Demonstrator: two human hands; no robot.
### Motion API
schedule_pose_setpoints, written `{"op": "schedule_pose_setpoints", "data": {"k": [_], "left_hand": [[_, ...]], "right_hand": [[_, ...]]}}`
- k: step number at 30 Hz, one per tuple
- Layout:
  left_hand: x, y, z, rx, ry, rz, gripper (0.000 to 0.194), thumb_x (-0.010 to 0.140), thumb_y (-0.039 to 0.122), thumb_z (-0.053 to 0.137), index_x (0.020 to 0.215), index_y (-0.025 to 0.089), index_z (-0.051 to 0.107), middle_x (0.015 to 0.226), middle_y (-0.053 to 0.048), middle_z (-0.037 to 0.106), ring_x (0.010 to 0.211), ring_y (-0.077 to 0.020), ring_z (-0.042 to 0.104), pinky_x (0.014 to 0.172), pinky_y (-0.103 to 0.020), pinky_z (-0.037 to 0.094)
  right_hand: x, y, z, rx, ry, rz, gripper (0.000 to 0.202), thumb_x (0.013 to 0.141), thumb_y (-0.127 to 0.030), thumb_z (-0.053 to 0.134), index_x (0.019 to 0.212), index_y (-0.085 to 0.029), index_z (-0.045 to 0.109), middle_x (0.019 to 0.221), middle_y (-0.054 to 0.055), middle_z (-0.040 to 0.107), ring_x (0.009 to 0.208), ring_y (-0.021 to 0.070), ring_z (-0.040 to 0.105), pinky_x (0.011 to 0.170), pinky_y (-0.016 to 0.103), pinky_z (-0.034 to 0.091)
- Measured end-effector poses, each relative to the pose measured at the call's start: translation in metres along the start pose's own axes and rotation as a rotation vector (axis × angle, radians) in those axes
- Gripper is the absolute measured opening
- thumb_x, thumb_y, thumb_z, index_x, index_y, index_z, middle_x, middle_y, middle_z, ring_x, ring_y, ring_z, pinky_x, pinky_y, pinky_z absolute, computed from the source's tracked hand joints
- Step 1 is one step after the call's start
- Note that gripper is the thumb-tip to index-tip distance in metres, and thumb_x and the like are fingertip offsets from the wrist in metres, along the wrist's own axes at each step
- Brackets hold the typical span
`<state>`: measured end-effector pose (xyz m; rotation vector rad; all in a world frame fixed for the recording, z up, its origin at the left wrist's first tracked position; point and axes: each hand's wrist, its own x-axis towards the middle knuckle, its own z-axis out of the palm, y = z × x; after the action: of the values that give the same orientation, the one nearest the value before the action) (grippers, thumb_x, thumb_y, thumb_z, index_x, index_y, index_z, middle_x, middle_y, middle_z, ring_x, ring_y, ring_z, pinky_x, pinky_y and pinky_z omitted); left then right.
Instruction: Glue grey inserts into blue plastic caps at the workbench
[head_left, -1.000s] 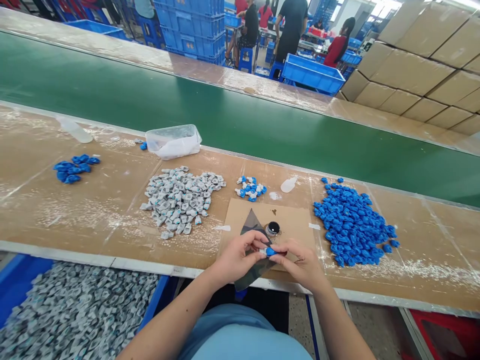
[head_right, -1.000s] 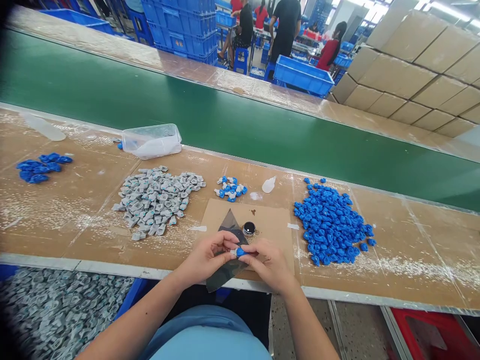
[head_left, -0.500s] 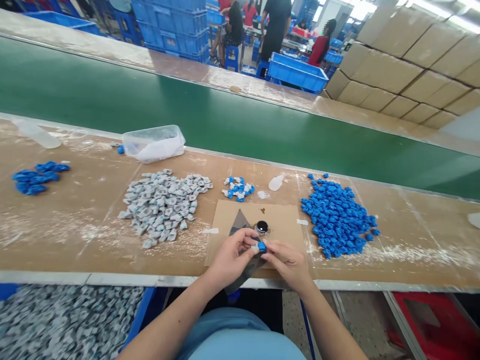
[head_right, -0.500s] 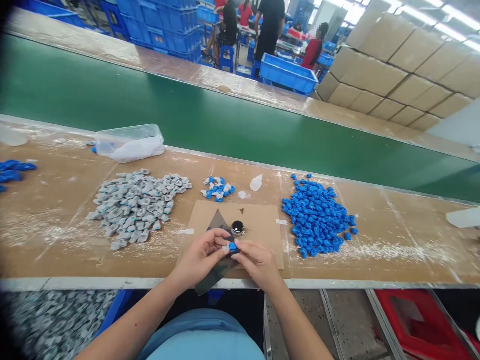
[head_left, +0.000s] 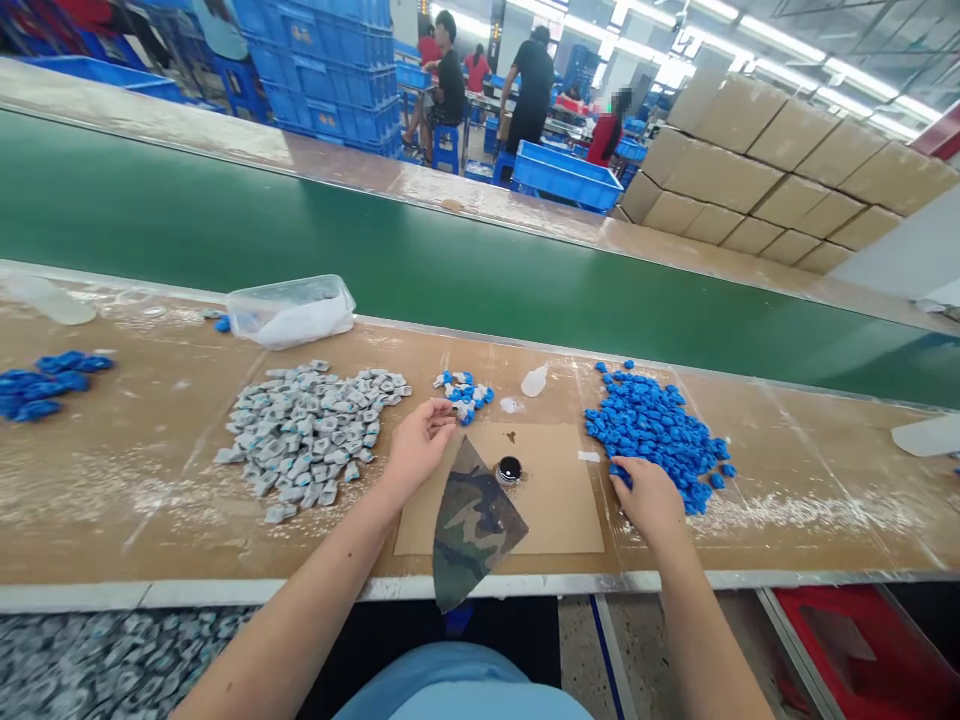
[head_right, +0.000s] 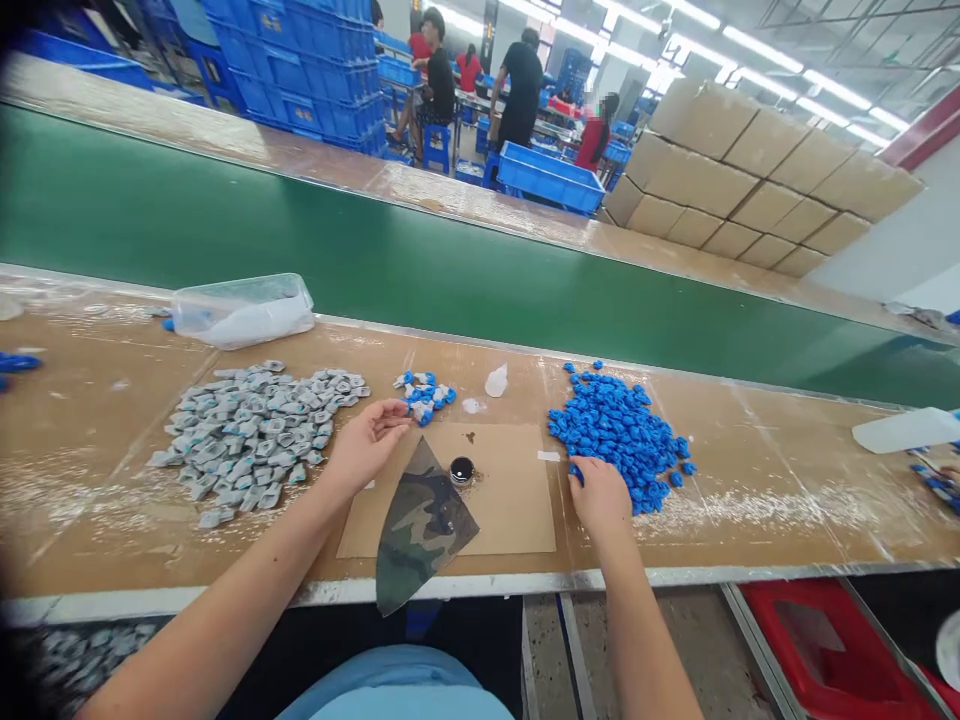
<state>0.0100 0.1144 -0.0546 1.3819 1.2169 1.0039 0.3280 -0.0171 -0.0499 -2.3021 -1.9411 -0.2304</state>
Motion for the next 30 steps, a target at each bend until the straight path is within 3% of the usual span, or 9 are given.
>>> {"op": "schedule_pose_setpoints", "data": {"k": [3, 8, 12, 19, 24, 27, 30], "left_hand": [[-0.015, -0.004, -0.018, 0.173, 0.067, 0.094, 0.024, 0.071, 0.019, 0.055, 0.094, 0.017, 0.062, 0.095, -0.008, 0.069, 0.086, -0.0201, 0.065, 0.084, -0.038, 0.052], [-0.046, -0.008, -0.075, 0.53, 0.274, 0.131, 0.022, 0.076, 0.02, 0.053, 0.095, 0.019, 0.064, 0.097, -0.009, 0.069, 0.09, -0.0239, 0.062, 0.085, -0.041, 0.049], [-0.063, -0.007, -0.101, 0.694, 0.348, 0.148, 0.016, 0.078, 0.022, 0.053, 0.09, 0.019, 0.064, 0.091, -0.008, 0.069, 0.092, -0.0269, 0.059, 0.086, -0.043, 0.045], [-0.055, -0.007, -0.077, 0.85, 0.107, 0.243, 0.03, 0.076, 0.005, 0.045, 0.087, 0.021, 0.068, 0.093, -0.009, 0.07, 0.085, -0.0262, 0.056, 0.08, -0.041, 0.044], [-0.046, -0.014, -0.071, 0.88, 0.109, 0.255, 0.028, 0.078, 0.007, 0.043, 0.083, 0.02, 0.067, 0.086, -0.011, 0.069, 0.083, -0.0277, 0.056, 0.08, -0.043, 0.044], [-0.049, -0.014, -0.069, 0.769, 0.157, 0.303, 0.025, 0.081, 0.012, 0.044, 0.088, 0.021, 0.066, 0.092, -0.01, 0.068, 0.089, -0.0271, 0.057, 0.085, -0.044, 0.043], [-0.059, -0.009, -0.06, 0.478, 0.147, 0.285, 0.023, 0.084, 0.021, 0.046, 0.099, 0.021, 0.063, 0.101, -0.008, 0.066, 0.097, -0.024, 0.058, 0.09, -0.04, 0.045]], "right_hand": [[0.004, -0.001, 0.003, -0.025, -0.053, -0.023, 0.023, 0.074, -0.015, 0.054, 0.087, -0.022, 0.072, 0.085, 0.009, 0.07, 0.077, 0.0226, 0.065, 0.07, 0.033, 0.05], [0.014, 0.001, 0.007, -0.057, -0.174, 0.04, 0.026, 0.071, -0.016, 0.053, 0.088, -0.02, 0.072, 0.078, 0.011, 0.067, 0.071, 0.024, 0.064, 0.062, 0.033, 0.049], [0.017, -0.001, 0.01, 0.021, -0.219, -0.025, 0.027, 0.072, -0.018, 0.05, 0.088, -0.02, 0.072, 0.078, 0.01, 0.065, 0.081, 0.0253, 0.064, 0.07, 0.034, 0.05], [0.018, -0.004, 0.009, 0.042, -0.269, -0.005, 0.026, 0.069, -0.012, 0.05, 0.086, -0.019, 0.069, 0.09, 0.011, 0.062, 0.079, 0.0222, 0.065, 0.072, 0.032, 0.051], [0.018, -0.005, 0.001, 0.161, -0.278, -0.026, 0.027, 0.069, -0.014, 0.051, 0.089, -0.019, 0.069, 0.077, 0.007, 0.061, 0.07, 0.0202, 0.064, 0.071, 0.032, 0.052], [0.012, -0.016, -0.005, 0.363, -0.206, -0.063, 0.027, 0.071, -0.019, 0.053, 0.093, -0.02, 0.069, 0.075, 0.004, 0.06, 0.06, 0.0165, 0.061, 0.064, 0.03, 0.052], [0.005, -0.034, -0.009, 0.609, -0.12, -0.096, 0.023, 0.075, -0.025, 0.054, 0.094, -0.02, 0.066, 0.079, 0.005, 0.063, 0.064, 0.016, 0.061, 0.061, 0.029, 0.053]]}}
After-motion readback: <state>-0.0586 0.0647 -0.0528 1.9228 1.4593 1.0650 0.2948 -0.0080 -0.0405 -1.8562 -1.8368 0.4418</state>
